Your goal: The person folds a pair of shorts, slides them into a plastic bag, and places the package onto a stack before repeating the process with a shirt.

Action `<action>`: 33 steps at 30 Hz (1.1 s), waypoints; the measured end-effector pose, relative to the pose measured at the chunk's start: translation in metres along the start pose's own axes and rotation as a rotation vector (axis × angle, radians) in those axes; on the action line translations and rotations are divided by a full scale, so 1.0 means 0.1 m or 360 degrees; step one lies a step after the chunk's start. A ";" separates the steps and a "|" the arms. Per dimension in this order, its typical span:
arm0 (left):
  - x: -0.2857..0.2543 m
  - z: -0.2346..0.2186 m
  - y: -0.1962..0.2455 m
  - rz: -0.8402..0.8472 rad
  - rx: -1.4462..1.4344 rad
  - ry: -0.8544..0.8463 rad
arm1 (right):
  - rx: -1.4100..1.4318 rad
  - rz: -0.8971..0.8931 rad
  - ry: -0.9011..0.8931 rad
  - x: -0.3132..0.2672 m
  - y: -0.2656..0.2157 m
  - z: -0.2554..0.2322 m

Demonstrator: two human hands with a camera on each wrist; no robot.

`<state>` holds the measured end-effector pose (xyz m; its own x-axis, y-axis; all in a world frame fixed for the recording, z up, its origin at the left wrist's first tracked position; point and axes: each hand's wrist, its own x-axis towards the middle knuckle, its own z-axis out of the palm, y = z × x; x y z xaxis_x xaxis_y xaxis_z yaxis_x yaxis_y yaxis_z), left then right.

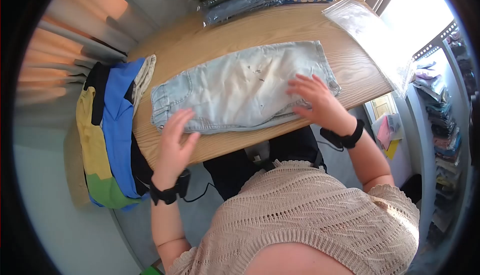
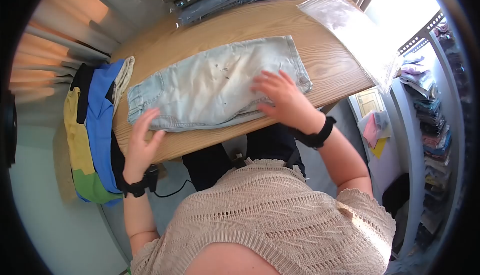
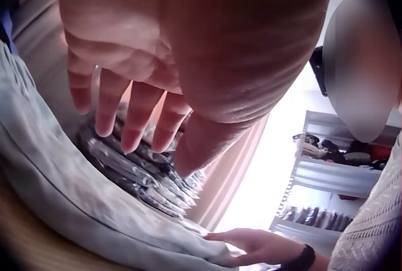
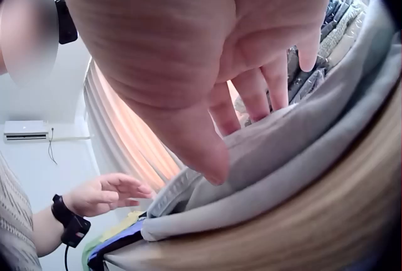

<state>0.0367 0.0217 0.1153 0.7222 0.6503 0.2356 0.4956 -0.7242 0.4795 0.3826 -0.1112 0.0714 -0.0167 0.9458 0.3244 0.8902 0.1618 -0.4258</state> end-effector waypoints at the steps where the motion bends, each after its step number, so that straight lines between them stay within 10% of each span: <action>1: 0.06 0.09 0.11 -0.0006 -0.0013 -0.0002 | 0.0022 0.0006 -0.0067 -0.04 -0.06 0.03; 14: 0.63 1.24 0.74 0.0089 0.0263 -0.0056 | -0.0548 0.0564 0.0448 -0.17 0.38 0.00; 22: 0.78 1.25 0.82 -0.0229 0.0309 -0.0056 | -0.0490 0.0173 0.1122 0.08 0.30 -0.31; 28: 0.73 1.07 0.76 -0.0165 0.0239 0.0163 | 0.0112 0.0677 0.0811 -0.08 0.45 -0.22; 33: 0.61 0.93 0.77 0.0157 0.0132 0.0038 | -0.0099 0.0478 0.0498 -0.36 0.59 -0.20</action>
<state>0.1640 -0.0153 0.0876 0.7582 0.5795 0.2989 0.4616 -0.8008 0.3817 0.4445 -0.1418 0.0515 0.3777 0.8156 0.4384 0.8603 -0.1341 -0.4918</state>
